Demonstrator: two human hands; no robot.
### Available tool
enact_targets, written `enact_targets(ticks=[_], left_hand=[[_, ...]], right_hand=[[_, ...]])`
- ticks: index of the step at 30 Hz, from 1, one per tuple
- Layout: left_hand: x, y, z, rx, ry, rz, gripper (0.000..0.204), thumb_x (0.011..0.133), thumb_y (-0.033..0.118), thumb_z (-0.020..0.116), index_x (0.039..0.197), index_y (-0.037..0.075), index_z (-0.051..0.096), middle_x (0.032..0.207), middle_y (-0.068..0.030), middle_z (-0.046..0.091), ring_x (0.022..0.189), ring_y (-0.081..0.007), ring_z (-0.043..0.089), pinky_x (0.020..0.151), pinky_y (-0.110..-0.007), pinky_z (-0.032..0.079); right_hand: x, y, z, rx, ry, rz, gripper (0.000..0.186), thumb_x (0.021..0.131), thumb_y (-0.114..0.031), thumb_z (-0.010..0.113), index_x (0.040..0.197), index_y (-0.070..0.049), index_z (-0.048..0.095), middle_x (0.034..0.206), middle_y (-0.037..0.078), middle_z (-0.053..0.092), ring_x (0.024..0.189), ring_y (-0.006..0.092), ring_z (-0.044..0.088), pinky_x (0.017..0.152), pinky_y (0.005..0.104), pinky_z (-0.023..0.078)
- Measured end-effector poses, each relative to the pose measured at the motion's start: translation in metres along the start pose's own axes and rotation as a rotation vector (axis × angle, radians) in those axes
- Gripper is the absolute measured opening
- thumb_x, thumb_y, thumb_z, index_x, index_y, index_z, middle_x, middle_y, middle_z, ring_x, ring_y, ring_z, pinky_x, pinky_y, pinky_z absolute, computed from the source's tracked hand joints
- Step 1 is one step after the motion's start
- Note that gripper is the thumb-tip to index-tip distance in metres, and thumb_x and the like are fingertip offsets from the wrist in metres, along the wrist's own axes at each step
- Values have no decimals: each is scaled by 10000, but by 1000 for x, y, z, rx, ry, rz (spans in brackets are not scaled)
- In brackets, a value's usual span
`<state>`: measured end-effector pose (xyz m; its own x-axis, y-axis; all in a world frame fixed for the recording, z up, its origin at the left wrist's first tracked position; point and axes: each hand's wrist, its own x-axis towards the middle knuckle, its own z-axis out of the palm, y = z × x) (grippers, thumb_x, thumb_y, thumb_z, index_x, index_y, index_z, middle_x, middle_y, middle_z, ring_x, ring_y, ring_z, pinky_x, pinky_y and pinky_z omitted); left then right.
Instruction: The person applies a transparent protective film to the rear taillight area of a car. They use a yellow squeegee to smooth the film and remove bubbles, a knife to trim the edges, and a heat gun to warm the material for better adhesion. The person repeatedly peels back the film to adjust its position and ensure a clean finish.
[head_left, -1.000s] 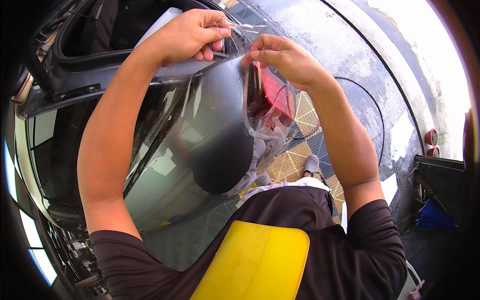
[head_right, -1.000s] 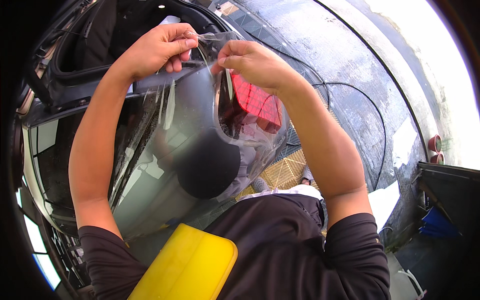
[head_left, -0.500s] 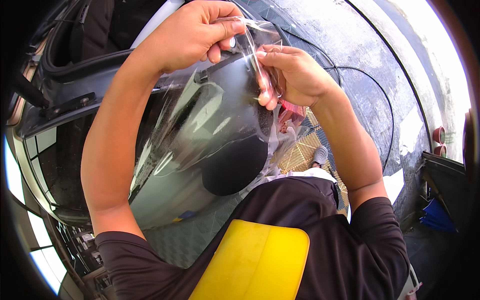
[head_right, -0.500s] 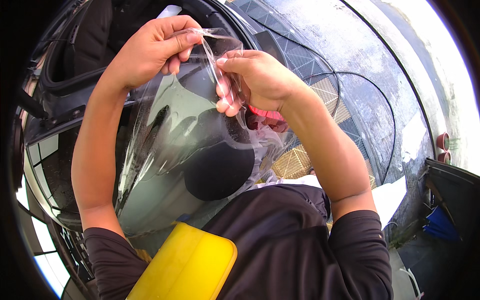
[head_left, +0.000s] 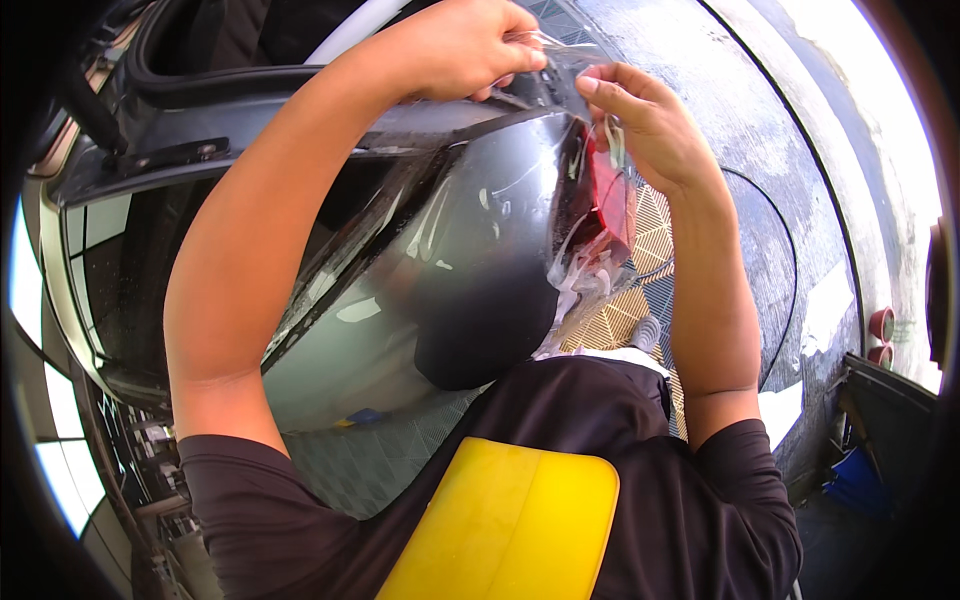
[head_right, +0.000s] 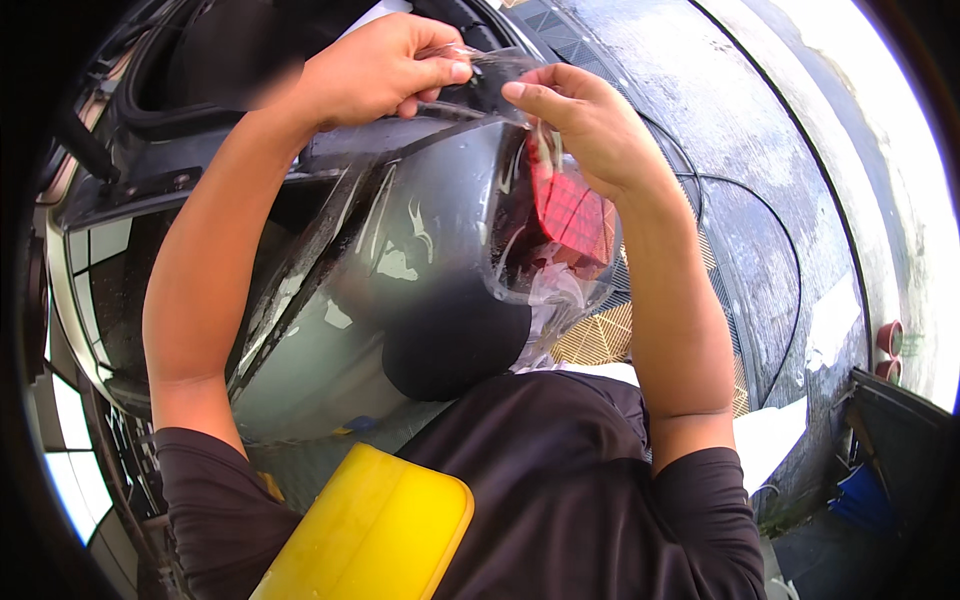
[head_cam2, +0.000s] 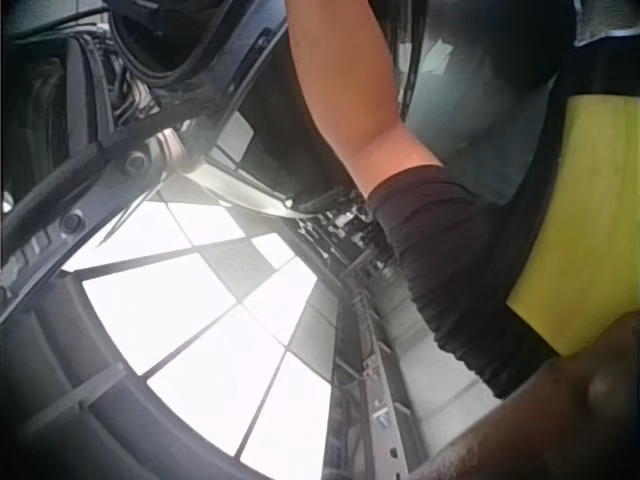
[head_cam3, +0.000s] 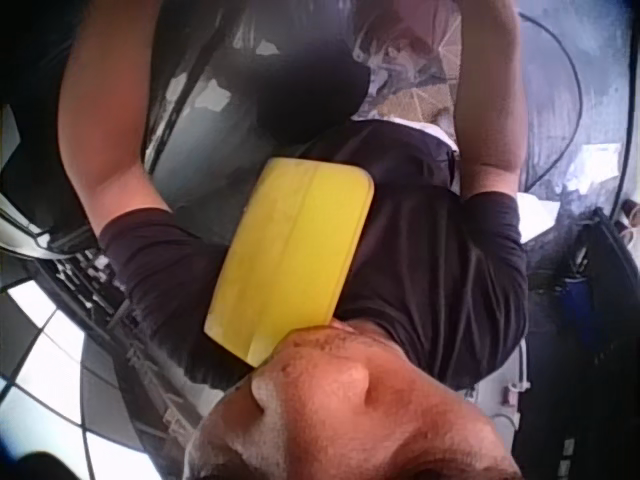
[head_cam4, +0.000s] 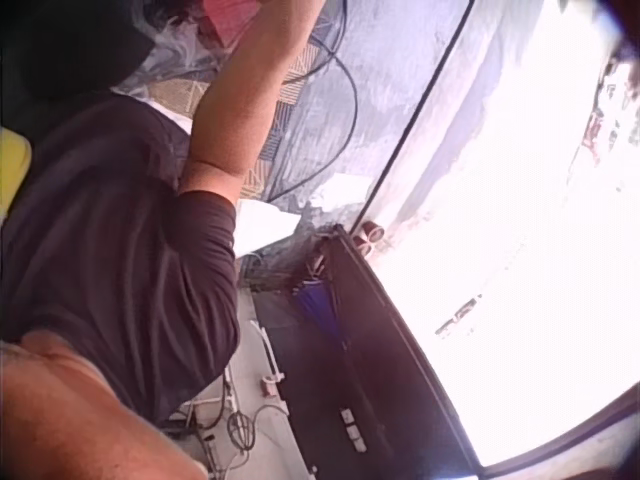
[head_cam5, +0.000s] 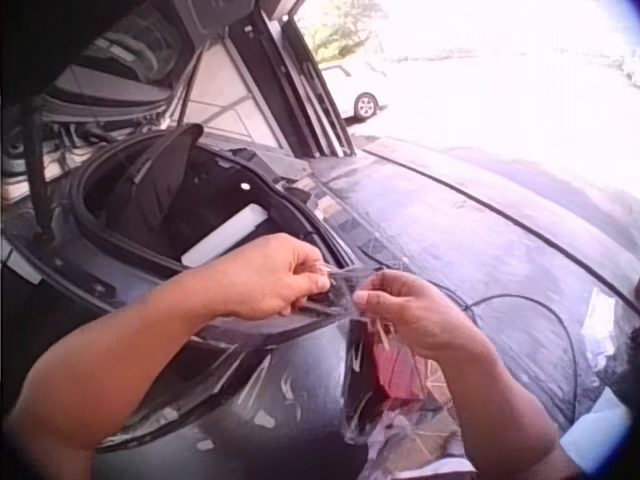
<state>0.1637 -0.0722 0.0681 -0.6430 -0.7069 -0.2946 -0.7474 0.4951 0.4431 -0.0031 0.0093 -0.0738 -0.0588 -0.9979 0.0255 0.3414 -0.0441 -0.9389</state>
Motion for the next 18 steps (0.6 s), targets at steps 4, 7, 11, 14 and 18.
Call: enact_targets(ticks=[4,7,11,14,18], left_hand=[[-7,6,8,413,192,226,228,990,235,579,903,30,628,721,-146,656,646,-292,651,606,-405,512],[-12,7,8,544,282,361,214,975,222,589,888,27,613,783,-232,678,771,-411,684,662,-485,531],[-3,-17,20,727,377,448,218,990,270,583,943,64,634,752,-149,679,680,-326,678,606,-432,510],[5,-24,23,771,358,397,232,1008,311,552,945,98,619,751,-150,675,702,-364,668,600,-477,500],[6,-19,21,759,311,318,265,1012,335,541,913,98,603,734,-160,670,721,-383,668,625,-502,500]], right_hand=[[-5,-4,-6,127,-2,-13,216,998,-224,654,995,-9,663,650,-84,457,498,-6,308,440,195,224],[-11,-14,-9,53,52,-77,235,1011,-237,637,974,-8,667,650,-84,435,496,-4,296,431,196,216],[8,5,-8,-26,42,-25,253,1015,-254,634,959,-10,668,646,-84,438,496,0,300,429,205,220],[20,17,-10,-91,33,10,264,1020,-264,620,946,-17,674,639,-77,453,489,12,320,427,223,228],[24,22,-8,-133,54,-2,299,1013,-292,624,926,-11,676,621,-77,437,476,22,314,425,238,226]])
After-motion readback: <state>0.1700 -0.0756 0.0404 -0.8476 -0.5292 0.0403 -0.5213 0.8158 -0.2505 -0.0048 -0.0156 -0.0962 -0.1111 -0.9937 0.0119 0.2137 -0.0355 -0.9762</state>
